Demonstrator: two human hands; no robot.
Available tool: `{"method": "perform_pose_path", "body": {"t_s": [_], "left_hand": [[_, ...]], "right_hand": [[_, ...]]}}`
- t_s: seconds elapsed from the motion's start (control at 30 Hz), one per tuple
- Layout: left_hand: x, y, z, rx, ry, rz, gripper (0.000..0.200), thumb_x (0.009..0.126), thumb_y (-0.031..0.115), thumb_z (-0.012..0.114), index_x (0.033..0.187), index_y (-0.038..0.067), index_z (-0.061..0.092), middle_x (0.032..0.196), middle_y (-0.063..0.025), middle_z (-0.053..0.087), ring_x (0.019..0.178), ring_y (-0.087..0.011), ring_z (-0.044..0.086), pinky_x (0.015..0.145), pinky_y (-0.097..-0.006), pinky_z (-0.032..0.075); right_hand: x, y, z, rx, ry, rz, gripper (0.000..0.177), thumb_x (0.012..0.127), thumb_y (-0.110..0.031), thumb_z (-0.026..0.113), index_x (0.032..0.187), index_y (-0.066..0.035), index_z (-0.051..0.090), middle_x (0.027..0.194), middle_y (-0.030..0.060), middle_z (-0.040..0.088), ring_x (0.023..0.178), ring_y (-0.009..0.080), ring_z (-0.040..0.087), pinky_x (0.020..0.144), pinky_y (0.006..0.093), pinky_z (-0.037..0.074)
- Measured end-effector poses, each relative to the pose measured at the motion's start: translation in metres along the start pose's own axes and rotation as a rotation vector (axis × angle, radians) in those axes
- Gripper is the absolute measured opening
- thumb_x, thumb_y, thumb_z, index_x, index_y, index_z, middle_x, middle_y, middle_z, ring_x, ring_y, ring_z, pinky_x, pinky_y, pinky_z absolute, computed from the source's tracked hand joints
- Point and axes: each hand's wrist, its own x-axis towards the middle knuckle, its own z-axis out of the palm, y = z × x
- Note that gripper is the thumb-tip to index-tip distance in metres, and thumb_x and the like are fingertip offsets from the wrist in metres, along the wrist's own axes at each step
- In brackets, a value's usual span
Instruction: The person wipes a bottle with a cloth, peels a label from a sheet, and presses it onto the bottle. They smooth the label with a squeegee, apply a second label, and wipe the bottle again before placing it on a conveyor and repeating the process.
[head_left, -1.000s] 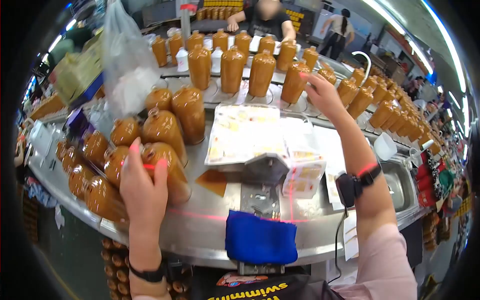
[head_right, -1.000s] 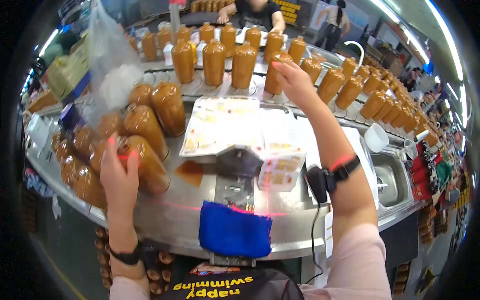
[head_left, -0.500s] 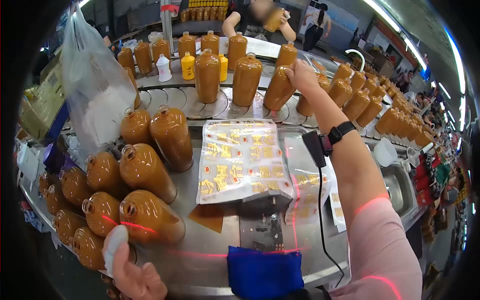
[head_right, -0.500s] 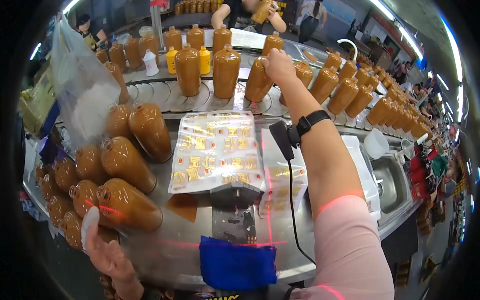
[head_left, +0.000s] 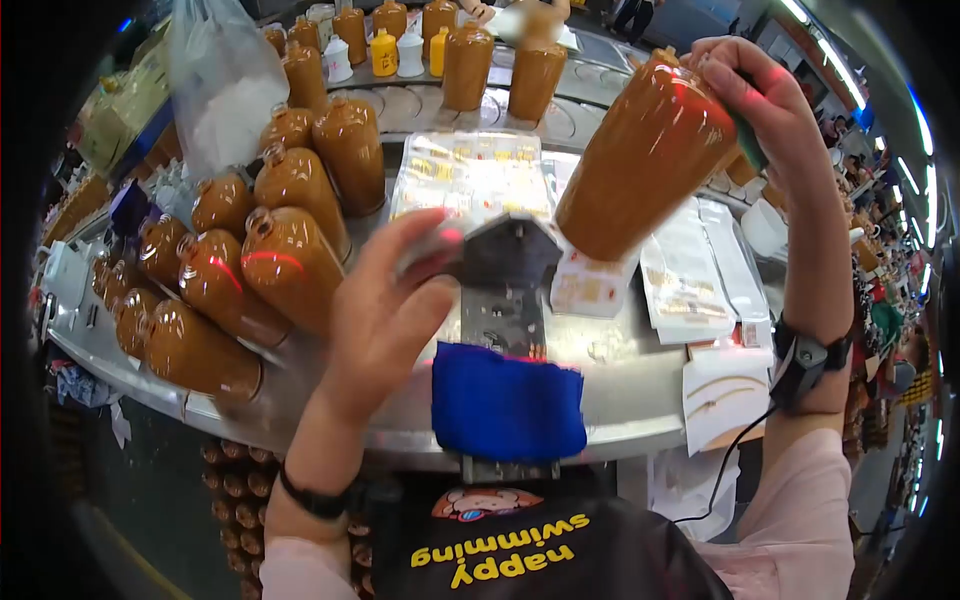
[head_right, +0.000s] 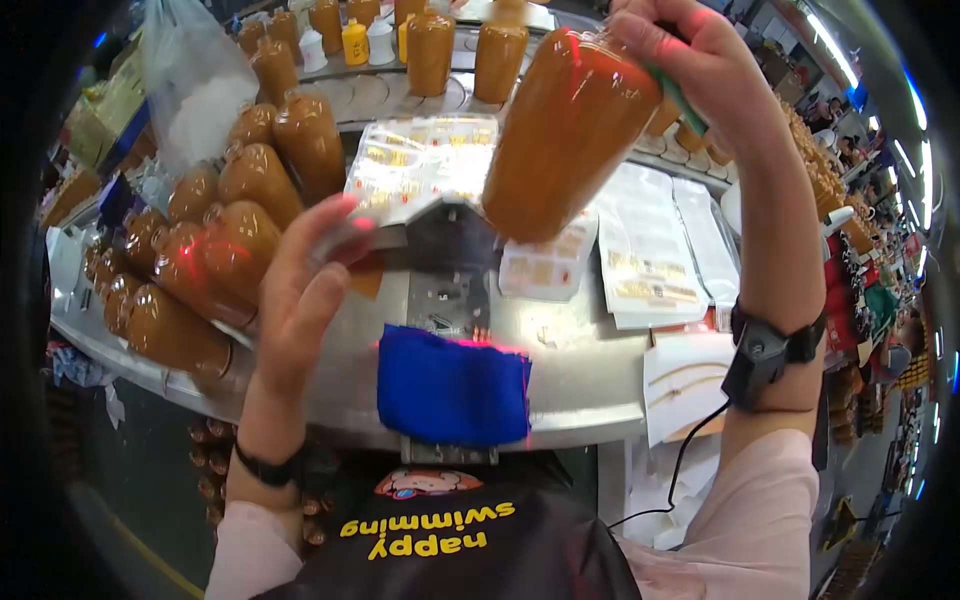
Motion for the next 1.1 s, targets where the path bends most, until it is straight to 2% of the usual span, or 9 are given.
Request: {"method": "perform_pose_path", "body": {"t_s": [0.13, 0.2, 0.3, 0.57, 0.67, 0.8, 0.97, 1.03, 1.1], "left_hand": [[0.019, -0.018, 0.048, -0.468, -0.367, -0.269, 0.079, 0.092, 0.043, 0.063, 0.148, 0.000, 0.026, 0.130, -0.0110, 0.054, 0.117, -0.0155, 0.053, 0.100, -0.0298, 0.042], [0.004, -0.024, 0.057, -0.718, -0.405, -0.431, 0.069, 0.092, 0.043, 0.063, 0.141, 0.001, 0.037, 0.121, -0.0093, 0.059, 0.109, -0.0142, 0.059, 0.092, -0.0302, 0.048], [-0.023, -0.032, 0.053, -0.604, -0.213, -0.632, 0.056, 0.093, 0.042, 0.063, 0.130, 0.002, 0.048, 0.111, -0.0082, 0.062, 0.097, -0.0130, 0.064, 0.082, -0.0289, 0.054], [-0.024, -0.036, 0.058, -0.444, -0.031, -0.618, 0.046, 0.095, 0.038, 0.060, 0.121, 0.001, 0.053, 0.103, -0.0073, 0.065, 0.088, -0.0120, 0.065, 0.075, -0.0273, 0.055], [-0.031, -0.027, 0.061, -0.423, 0.002, -0.594, 0.045, 0.096, 0.038, 0.060, 0.121, 0.001, 0.054, 0.101, -0.0069, 0.065, 0.086, -0.0122, 0.066, 0.075, -0.0272, 0.055], [-0.028, -0.026, 0.062, -0.430, 0.075, -0.590, 0.045, 0.096, 0.039, 0.060, 0.120, 0.001, 0.054, 0.100, -0.0068, 0.066, 0.085, -0.0122, 0.066, 0.074, -0.0270, 0.055], [-0.020, -0.048, 0.053, -0.191, 0.051, -0.492, 0.062, 0.097, 0.039, 0.058, 0.138, -0.004, 0.038, 0.119, -0.0131, 0.059, 0.108, -0.0166, 0.059, 0.091, -0.0312, 0.050], [-0.026, -0.035, 0.058, -0.001, 0.030, -0.409, 0.069, 0.098, 0.039, 0.058, 0.143, -0.005, 0.030, 0.126, -0.0152, 0.056, 0.114, -0.0179, 0.056, 0.095, -0.0324, 0.048], [-0.030, -0.044, 0.053, 0.061, 0.006, -0.332, 0.071, 0.098, 0.039, 0.057, 0.145, -0.006, 0.028, 0.127, -0.0159, 0.055, 0.114, -0.0186, 0.056, 0.095, -0.0324, 0.047]], "right_hand": [[-0.055, 0.007, 0.072, 0.248, -0.138, 0.127, 0.019, 0.096, -0.021, 0.060, 0.098, -0.002, 0.060, 0.104, 0.0083, 0.062, 0.098, 0.0155, 0.058, 0.089, 0.0307, 0.047], [-0.080, 0.020, 0.112, 0.329, -0.043, 0.402, 0.019, 0.099, -0.022, 0.056, 0.100, -0.004, 0.062, 0.102, 0.0052, 0.063, 0.096, 0.0130, 0.058, 0.087, 0.0292, 0.047], [-0.119, 0.037, 0.144, 0.265, 0.061, 0.506, 0.037, 0.103, -0.034, 0.048, 0.114, -0.001, 0.061, 0.104, 0.0041, 0.063, 0.095, 0.0118, 0.057, 0.084, 0.0257, 0.047], [-0.145, 0.049, 0.169, 0.356, 0.011, 0.619, 0.042, 0.105, -0.034, 0.044, 0.125, 0.000, 0.058, 0.107, 0.0075, 0.063, 0.095, 0.0117, 0.058, 0.076, 0.0257, 0.051], [-0.151, 0.066, 0.176, 0.213, 0.012, 0.400, 0.043, 0.104, -0.036, 0.045, 0.127, -0.002, 0.057, 0.108, 0.0073, 0.063, 0.096, 0.0122, 0.059, 0.076, 0.0258, 0.052], [-0.145, 0.057, 0.181, 0.240, 0.021, 0.451, 0.042, 0.104, -0.036, 0.045, 0.129, -0.005, 0.058, 0.108, 0.0060, 0.064, 0.097, 0.0147, 0.060, 0.076, 0.0275, 0.052], [-0.139, 0.062, 0.146, 0.094, 0.145, 0.478, 0.036, 0.100, -0.029, 0.054, 0.124, -0.004, 0.062, 0.107, 0.0076, 0.066, 0.096, 0.0149, 0.061, 0.079, 0.0301, 0.051], [-0.139, 0.110, 0.109, -0.379, 0.374, 0.403, 0.037, 0.096, -0.027, 0.059, 0.124, -0.003, 0.063, 0.115, 0.0131, 0.067, 0.102, 0.0234, 0.064, 0.089, 0.0329, 0.049], [-0.131, 0.149, 0.074, -0.806, 0.193, 0.598, 0.049, 0.090, -0.038, 0.064, 0.118, 0.003, 0.064, 0.108, 0.0206, 0.067, 0.104, 0.0296, 0.064, 0.090, 0.0372, 0.049]]}}
